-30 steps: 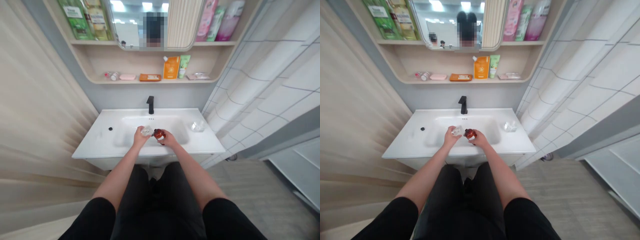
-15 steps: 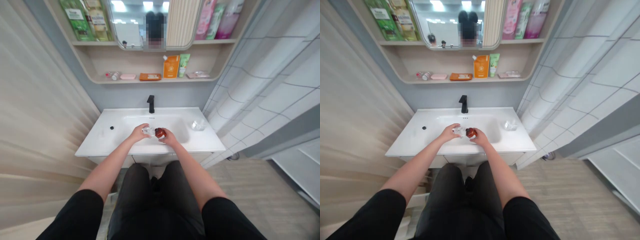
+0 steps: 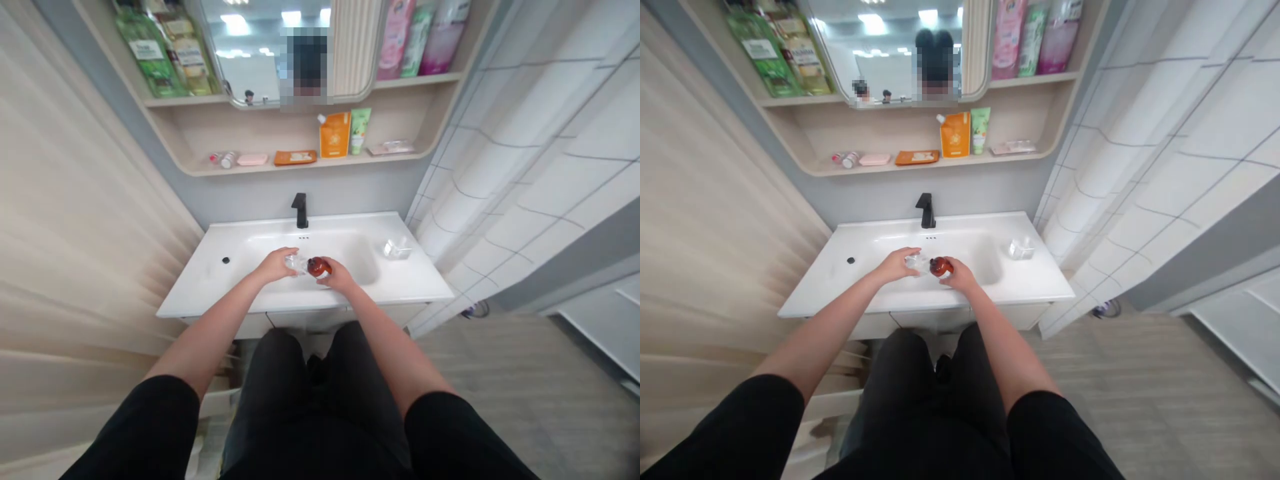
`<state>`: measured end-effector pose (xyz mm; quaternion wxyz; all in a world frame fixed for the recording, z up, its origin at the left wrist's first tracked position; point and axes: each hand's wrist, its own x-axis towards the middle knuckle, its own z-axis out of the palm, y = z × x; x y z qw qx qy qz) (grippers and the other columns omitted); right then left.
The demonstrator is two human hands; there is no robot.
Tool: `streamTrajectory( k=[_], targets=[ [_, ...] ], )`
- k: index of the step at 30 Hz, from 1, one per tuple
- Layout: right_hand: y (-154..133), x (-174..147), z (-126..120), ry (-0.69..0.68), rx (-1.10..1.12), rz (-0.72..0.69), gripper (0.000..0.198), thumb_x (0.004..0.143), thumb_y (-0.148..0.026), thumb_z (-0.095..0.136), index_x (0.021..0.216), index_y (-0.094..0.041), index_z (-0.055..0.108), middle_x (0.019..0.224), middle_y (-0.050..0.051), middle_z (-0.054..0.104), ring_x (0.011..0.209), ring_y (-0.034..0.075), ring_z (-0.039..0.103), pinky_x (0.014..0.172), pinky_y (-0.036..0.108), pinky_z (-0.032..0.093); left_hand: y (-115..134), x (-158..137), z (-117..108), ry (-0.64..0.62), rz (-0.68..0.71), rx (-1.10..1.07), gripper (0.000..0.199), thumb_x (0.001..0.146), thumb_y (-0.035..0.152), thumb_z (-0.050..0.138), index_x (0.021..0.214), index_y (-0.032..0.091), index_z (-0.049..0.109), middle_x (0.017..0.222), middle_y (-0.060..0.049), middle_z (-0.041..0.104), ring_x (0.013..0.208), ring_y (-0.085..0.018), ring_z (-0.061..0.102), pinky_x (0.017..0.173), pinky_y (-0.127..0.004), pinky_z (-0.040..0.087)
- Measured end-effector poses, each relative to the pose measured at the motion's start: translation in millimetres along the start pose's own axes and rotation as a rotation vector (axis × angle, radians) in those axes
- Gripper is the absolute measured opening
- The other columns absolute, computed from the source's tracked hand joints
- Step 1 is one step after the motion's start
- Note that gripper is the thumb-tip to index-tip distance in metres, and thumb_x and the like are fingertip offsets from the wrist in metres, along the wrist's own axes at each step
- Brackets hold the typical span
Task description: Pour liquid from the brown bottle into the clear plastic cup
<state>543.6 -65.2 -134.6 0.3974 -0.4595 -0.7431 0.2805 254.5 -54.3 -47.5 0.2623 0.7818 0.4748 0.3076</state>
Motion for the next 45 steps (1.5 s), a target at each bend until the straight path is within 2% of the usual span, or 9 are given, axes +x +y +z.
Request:
streamTrajectory(
  k=[10, 21, 45],
  targets=[
    [-5.9, -2.0, -3.7, -0.037, 0.0, -0.036, 0.082, 0.068, -0.02, 0.093, 0.146, -0.026, 0.069, 0.142, 0.008, 0.076, 0.128, 0.033, 0.074, 0.115, 0.046, 0.056, 10.9, 5.6, -8.3, -0.05, 0.032, 0.176, 0.086, 0.062, 0.042, 0.099, 0.142, 0.02, 0.076, 0.135, -0.013, 0.075, 0.125, -0.037, 0.072, 0.118, -0.048, 0.053],
    [10.4, 0.0, 3.1, -0.03, -0.021, -0.049, 0.086, 0.066, -0.023, 0.094, 0.149, -0.026, 0.068, 0.144, 0.01, 0.075, 0.131, 0.036, 0.072, 0.118, 0.05, 0.054, 16.3, 6.8, -15.0, -0.13, 0.099, 0.286, 0.087, 0.07, 0.051, 0.095, 0.148, 0.021, 0.072, 0.138, -0.012, 0.074, 0.127, -0.034, 0.071, 0.117, -0.046, 0.053],
    [8.4, -1.1, 3.1, -0.034, -0.027, -0.05, 0.086, 0.067, -0.023, 0.094, 0.149, -0.026, 0.068, 0.145, 0.01, 0.075, 0.132, 0.037, 0.072, 0.117, 0.051, 0.054, 22.4, 7.5, -20.8, -0.171, 0.111, 0.355, 0.085, 0.071, 0.048, 0.093, 0.149, 0.019, 0.072, 0.138, -0.013, 0.073, 0.128, -0.035, 0.069, 0.118, -0.045, 0.052]
  ],
)
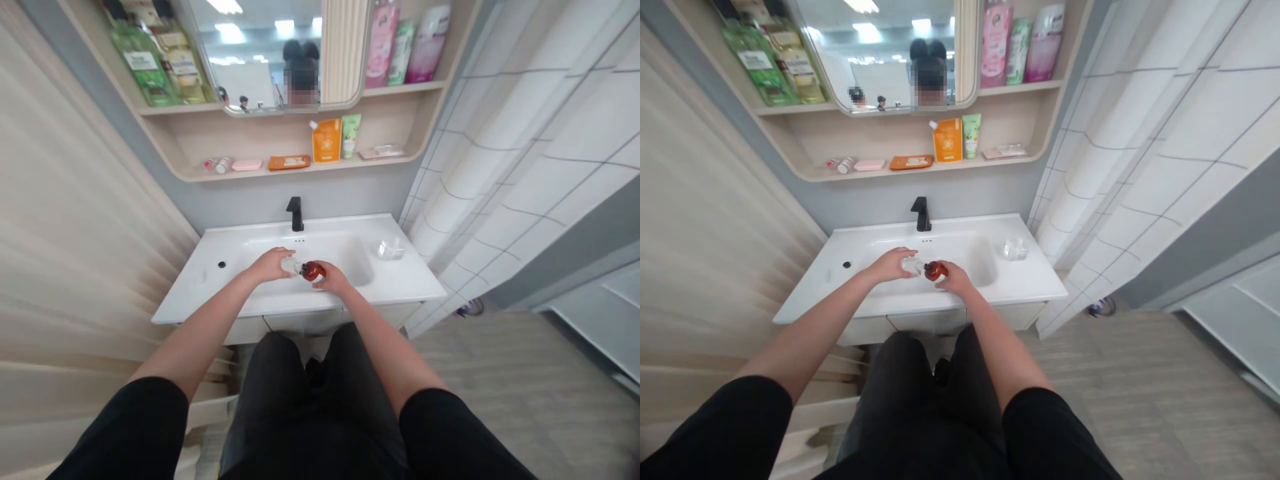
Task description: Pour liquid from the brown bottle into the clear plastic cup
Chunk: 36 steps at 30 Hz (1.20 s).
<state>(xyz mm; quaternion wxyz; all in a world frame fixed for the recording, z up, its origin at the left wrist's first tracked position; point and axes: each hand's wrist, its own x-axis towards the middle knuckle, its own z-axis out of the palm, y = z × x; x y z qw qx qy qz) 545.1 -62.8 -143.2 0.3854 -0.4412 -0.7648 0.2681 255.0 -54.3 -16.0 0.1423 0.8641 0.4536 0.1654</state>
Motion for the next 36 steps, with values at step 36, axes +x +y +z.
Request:
streamTrajectory(
  k=[36],
  targets=[
    [-5.7, -0.5, -2.3, -0.01, 0.023, 0.021, 0.084, 0.065, -0.023, 0.096, 0.145, -0.025, 0.07, 0.14, 0.01, 0.077, 0.124, 0.035, 0.075, 0.112, 0.048, 0.056, 8.9, 5.8, -10.6, -0.076, 0.02, 0.108, 0.085, 0.072, 0.049, 0.094, 0.149, 0.021, 0.072, 0.136, -0.014, 0.074, 0.128, -0.036, 0.068, 0.116, -0.044, 0.052]
  ],
)
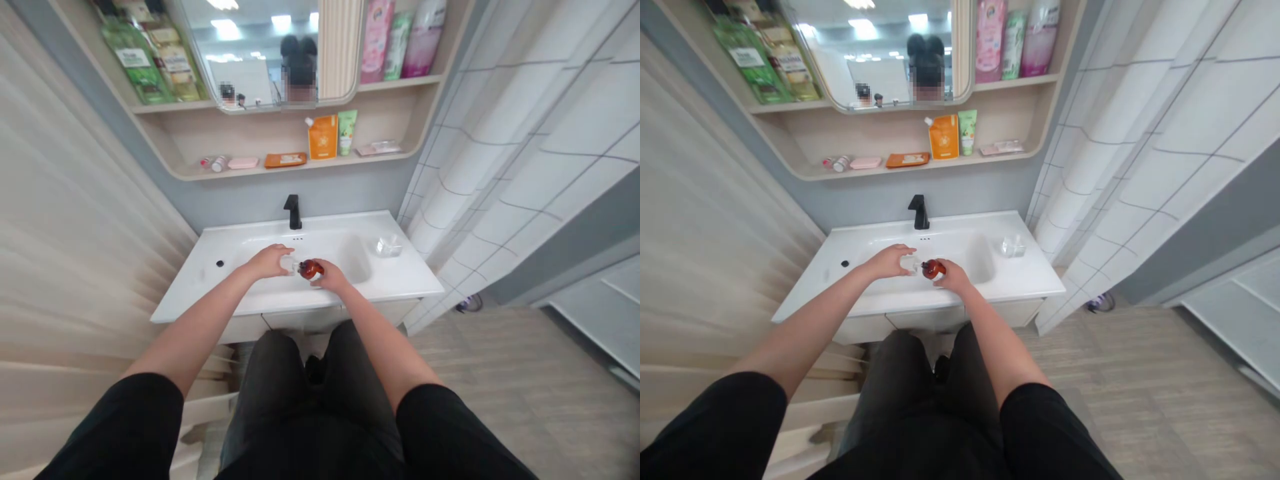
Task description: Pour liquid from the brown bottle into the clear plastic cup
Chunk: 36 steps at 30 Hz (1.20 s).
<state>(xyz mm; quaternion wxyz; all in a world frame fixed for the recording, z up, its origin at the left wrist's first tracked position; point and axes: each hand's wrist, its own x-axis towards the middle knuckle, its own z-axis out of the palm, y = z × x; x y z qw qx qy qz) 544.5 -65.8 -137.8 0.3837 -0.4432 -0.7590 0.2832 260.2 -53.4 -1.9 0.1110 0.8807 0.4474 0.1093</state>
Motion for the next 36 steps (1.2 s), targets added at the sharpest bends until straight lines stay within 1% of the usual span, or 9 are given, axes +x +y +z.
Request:
streamTrajectory(
  k=[4, 7, 12, 16, 20, 24, 31, 36],
  targets=[
    [-2.3, -0.5, -1.2, 0.0, 0.006, 0.0, 0.083, 0.065, -0.022, 0.094, 0.144, -0.027, 0.07, 0.137, 0.008, 0.078, 0.121, 0.033, 0.075, 0.111, 0.047, 0.057, 0.5, 1.1, -1.3, -0.012, 0.01, 0.029, 0.085, 0.074, 0.048, 0.092, 0.151, 0.019, 0.07, 0.135, -0.015, 0.074, 0.127, -0.036, 0.069, 0.115, -0.044, 0.052],
    [-2.9, -0.4, -1.9, -0.009, 0.01, 0.011, 0.083, 0.065, -0.022, 0.094, 0.144, -0.028, 0.07, 0.136, 0.007, 0.079, 0.12, 0.033, 0.075, 0.11, 0.047, 0.057, 2.3, 2.0, -3.4, -0.022, 0.01, 0.039, 0.085, 0.074, 0.048, 0.092, 0.151, 0.021, 0.07, 0.135, -0.015, 0.074, 0.128, -0.036, 0.069, 0.115, -0.044, 0.051],
    [-1.5, -0.3, -1.2, -0.01, -0.002, 0.014, 0.083, 0.066, -0.024, 0.095, 0.145, -0.026, 0.07, 0.136, 0.008, 0.079, 0.118, 0.034, 0.076, 0.108, 0.046, 0.058, 4.2, 3.5, -5.9, -0.035, 0.006, 0.041, 0.085, 0.072, 0.048, 0.092, 0.15, 0.019, 0.071, 0.135, -0.016, 0.074, 0.128, -0.038, 0.069, 0.115, -0.044, 0.051],
    [0.9, -0.3, 0.6, -0.001, -0.014, 0.011, 0.085, 0.065, -0.025, 0.096, 0.146, -0.027, 0.07, 0.136, 0.008, 0.078, 0.119, 0.034, 0.075, 0.108, 0.046, 0.058, 5.0, 4.4, -6.6, -0.033, -0.001, 0.056, 0.085, 0.071, 0.047, 0.092, 0.149, 0.022, 0.072, 0.136, -0.015, 0.074, 0.128, -0.038, 0.069, 0.115, -0.044, 0.052],
    [2.8, 0.2, 1.7, 0.007, -0.022, -0.003, 0.085, 0.065, -0.024, 0.097, 0.146, -0.026, 0.07, 0.138, 0.009, 0.078, 0.121, 0.034, 0.075, 0.109, 0.046, 0.057, 7.2, 4.5, -8.9, -0.041, 0.01, 0.075, 0.083, 0.073, 0.048, 0.09, 0.149, 0.021, 0.072, 0.136, -0.015, 0.075, 0.127, -0.037, 0.069, 0.114, -0.043, 0.052],
    [3.1, 0.2, 1.3, -0.001, -0.006, -0.002, 0.085, 0.066, -0.024, 0.097, 0.146, -0.026, 0.07, 0.138, 0.008, 0.078, 0.121, 0.033, 0.075, 0.111, 0.046, 0.057, 9.2, 5.0, -11.3, -0.044, 0.018, 0.065, 0.085, 0.072, 0.048, 0.092, 0.149, 0.02, 0.072, 0.136, -0.016, 0.075, 0.128, -0.038, 0.069, 0.115, -0.043, 0.052],
    [2.7, -0.5, 0.4, -0.003, -0.007, -0.031, 0.084, 0.067, -0.025, 0.096, 0.147, -0.025, 0.069, 0.139, 0.009, 0.077, 0.122, 0.033, 0.075, 0.111, 0.046, 0.056, 11.6, 7.0, -14.5, -0.049, 0.016, 0.066, 0.082, 0.071, 0.046, 0.092, 0.148, 0.023, 0.073, 0.136, -0.014, 0.075, 0.128, -0.037, 0.069, 0.114, -0.042, 0.052],
    [3.1, 0.1, 1.3, 0.007, -0.002, -0.016, 0.087, 0.065, -0.024, 0.097, 0.146, -0.025, 0.069, 0.138, 0.01, 0.078, 0.12, 0.033, 0.075, 0.111, 0.047, 0.056, 12.7, 8.7, -17.2, -0.053, 0.025, 0.044, 0.082, 0.069, 0.046, 0.091, 0.146, 0.021, 0.074, 0.135, -0.015, 0.075, 0.127, -0.039, 0.07, 0.114, -0.044, 0.052]
  ],
)
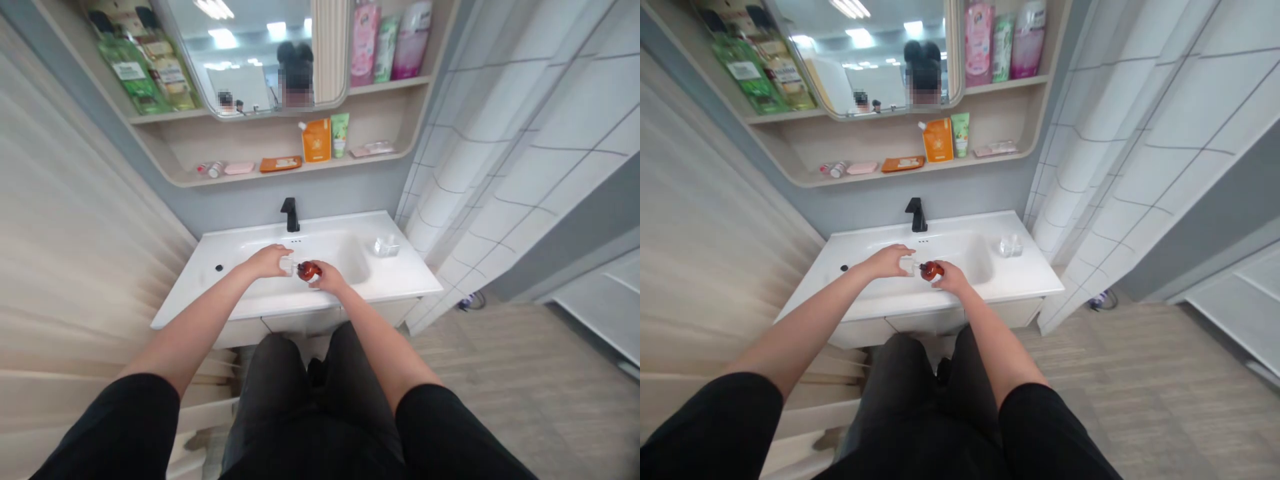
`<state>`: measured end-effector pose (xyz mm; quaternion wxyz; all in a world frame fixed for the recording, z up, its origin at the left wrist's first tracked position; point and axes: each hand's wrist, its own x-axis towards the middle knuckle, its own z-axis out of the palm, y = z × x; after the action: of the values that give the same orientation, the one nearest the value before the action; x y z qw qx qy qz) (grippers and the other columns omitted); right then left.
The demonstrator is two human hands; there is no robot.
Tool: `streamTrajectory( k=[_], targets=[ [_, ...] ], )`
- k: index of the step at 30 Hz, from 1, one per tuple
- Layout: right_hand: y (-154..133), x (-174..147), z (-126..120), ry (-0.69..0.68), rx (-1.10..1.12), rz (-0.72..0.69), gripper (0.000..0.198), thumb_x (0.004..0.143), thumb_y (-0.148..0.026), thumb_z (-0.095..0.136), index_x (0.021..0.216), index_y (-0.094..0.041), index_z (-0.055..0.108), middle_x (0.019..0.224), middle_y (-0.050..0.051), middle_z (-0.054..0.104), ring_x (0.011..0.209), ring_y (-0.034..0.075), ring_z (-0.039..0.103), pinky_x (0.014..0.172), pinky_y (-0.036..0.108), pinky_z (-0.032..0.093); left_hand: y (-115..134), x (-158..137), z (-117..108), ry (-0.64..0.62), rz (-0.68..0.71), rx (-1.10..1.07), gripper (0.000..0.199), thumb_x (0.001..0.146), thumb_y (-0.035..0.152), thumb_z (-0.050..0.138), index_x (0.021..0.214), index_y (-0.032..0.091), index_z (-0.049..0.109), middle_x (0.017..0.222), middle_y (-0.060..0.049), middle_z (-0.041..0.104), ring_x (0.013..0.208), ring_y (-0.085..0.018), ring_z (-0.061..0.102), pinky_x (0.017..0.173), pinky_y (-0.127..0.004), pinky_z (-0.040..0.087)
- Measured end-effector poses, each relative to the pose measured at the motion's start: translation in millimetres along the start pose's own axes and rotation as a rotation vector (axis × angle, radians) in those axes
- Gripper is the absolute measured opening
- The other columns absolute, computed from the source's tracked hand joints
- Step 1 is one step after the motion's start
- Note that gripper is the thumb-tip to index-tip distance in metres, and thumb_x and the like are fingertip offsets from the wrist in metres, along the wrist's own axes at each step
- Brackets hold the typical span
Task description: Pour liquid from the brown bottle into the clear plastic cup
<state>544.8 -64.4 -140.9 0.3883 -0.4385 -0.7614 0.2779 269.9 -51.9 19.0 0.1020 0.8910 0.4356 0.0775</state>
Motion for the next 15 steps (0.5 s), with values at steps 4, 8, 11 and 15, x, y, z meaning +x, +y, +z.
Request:
streamTrajectory(
  k=[4, 8, 11, 15],
  targets=[
    [-2.3, -0.5, -1.1, -0.006, 0.014, -0.001, 0.085, 0.065, -0.024, 0.097, 0.146, -0.026, 0.069, 0.138, 0.009, 0.078, 0.121, 0.033, 0.075, 0.111, 0.047, 0.056, 0.9, 1.2, -1.5, -0.017, 0.001, 0.029, 0.083, 0.07, 0.046, 0.09, 0.148, 0.02, 0.073, 0.138, -0.016, 0.075, 0.129, -0.039, 0.069, 0.115, -0.044, 0.051],
    [-5.3, -1.4, -3.0, -0.001, 0.005, 0.014, 0.084, 0.065, -0.024, 0.097, 0.145, -0.026, 0.07, 0.138, 0.009, 0.078, 0.121, 0.033, 0.075, 0.11, 0.046, 0.057, 2.1, 2.3, -3.2, -0.042, 0.005, 0.073, 0.085, 0.072, 0.046, 0.089, 0.151, 0.019, 0.071, 0.139, -0.016, 0.074, 0.13, -0.039, 0.069, 0.116, -0.043, 0.051],
    [-5.7, -1.7, -3.3, 0.005, -0.001, 0.002, 0.085, 0.065, -0.024, 0.098, 0.145, -0.026, 0.07, 0.14, 0.009, 0.077, 0.124, 0.034, 0.074, 0.111, 0.047, 0.056, 2.7, 3.7, -4.2, -0.048, 0.005, 0.088, 0.086, 0.072, 0.046, 0.089, 0.152, 0.02, 0.07, 0.142, -0.016, 0.073, 0.132, -0.039, 0.068, 0.118, -0.043, 0.05],
    [-5.4, -2.0, -3.1, 0.014, 0.018, 0.001, 0.087, 0.064, -0.023, 0.098, 0.146, -0.026, 0.07, 0.14, 0.009, 0.077, 0.124, 0.033, 0.074, 0.112, 0.046, 0.056, 4.0, 5.1, -5.5, -0.05, 0.003, 0.109, 0.086, 0.073, 0.047, 0.09, 0.152, 0.02, 0.07, 0.143, -0.016, 0.073, 0.134, -0.039, 0.067, 0.118, -0.044, 0.05]
  ],
)
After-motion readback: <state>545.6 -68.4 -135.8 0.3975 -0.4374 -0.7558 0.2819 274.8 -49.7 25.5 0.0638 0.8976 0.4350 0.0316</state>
